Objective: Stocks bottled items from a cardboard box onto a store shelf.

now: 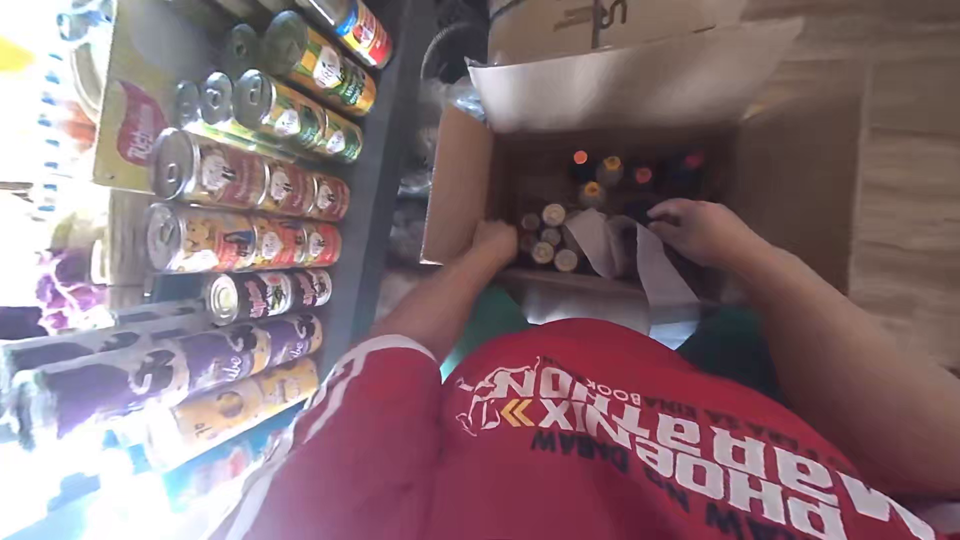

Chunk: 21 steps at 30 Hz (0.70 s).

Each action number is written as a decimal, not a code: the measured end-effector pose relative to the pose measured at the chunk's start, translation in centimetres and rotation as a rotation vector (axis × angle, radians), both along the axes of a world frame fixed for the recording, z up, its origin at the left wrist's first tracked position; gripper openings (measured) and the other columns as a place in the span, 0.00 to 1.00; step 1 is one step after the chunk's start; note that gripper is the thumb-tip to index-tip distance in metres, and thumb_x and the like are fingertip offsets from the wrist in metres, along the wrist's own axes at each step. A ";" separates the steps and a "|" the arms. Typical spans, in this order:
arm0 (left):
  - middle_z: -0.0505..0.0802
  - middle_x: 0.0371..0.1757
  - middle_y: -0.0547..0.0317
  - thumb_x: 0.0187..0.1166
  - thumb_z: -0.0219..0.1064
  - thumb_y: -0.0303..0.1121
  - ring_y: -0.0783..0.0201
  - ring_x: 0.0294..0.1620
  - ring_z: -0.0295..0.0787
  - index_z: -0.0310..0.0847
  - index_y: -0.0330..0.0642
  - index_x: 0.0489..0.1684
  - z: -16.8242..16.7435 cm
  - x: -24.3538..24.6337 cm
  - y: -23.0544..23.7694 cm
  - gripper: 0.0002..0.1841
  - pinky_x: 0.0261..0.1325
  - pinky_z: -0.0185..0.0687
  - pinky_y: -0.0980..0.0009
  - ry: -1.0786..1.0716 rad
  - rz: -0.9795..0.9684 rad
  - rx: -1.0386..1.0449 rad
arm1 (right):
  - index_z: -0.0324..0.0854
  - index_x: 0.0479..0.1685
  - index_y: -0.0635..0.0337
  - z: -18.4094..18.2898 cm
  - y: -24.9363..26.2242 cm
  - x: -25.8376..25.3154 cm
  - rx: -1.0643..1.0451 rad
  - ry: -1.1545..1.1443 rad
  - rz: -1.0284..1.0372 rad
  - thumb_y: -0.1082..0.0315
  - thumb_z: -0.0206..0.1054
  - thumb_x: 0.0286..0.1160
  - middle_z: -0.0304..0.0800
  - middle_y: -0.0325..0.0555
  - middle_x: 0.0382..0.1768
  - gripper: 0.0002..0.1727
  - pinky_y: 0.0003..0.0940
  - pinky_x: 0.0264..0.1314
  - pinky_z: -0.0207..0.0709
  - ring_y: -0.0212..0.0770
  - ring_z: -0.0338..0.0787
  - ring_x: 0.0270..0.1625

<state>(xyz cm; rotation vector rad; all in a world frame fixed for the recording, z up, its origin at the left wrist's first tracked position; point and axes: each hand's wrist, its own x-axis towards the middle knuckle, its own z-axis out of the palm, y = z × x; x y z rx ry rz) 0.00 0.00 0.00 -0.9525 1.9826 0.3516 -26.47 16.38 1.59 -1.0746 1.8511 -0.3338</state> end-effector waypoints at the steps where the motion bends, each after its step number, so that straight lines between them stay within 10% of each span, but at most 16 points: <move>1: 0.88 0.67 0.39 0.81 0.67 0.33 0.37 0.73 0.81 0.88 0.34 0.59 -1.3 0.7 0.5 0.15 0.81 0.64 0.35 -0.064 -0.080 0.008 | 0.85 0.68 0.60 0.0 0.1 -0.1 0.001 -0.007 -0.004 0.63 0.62 0.89 0.91 0.63 0.58 0.17 0.72 0.67 0.75 0.65 0.89 0.63; 8: 0.83 0.76 0.44 0.84 0.62 0.32 0.44 0.83 0.72 0.80 0.40 0.74 -5.3 1.1 0.6 0.20 0.94 0.38 0.39 -0.396 -0.303 0.011 | 0.86 0.67 0.57 -0.9 0.4 -0.7 0.000 0.010 0.009 0.61 0.62 0.89 0.91 0.62 0.57 0.17 0.72 0.67 0.75 0.66 0.88 0.63; 21: 0.91 0.63 0.41 0.76 0.71 0.41 0.40 0.70 0.83 0.86 0.37 0.63 -2.6 0.3 0.6 0.21 0.82 0.59 0.33 -0.139 -0.106 -0.019 | 0.85 0.67 0.58 -0.4 -0.3 -0.5 -0.007 -0.011 -0.027 0.61 0.63 0.88 0.90 0.63 0.59 0.17 0.73 0.68 0.74 0.66 0.87 0.65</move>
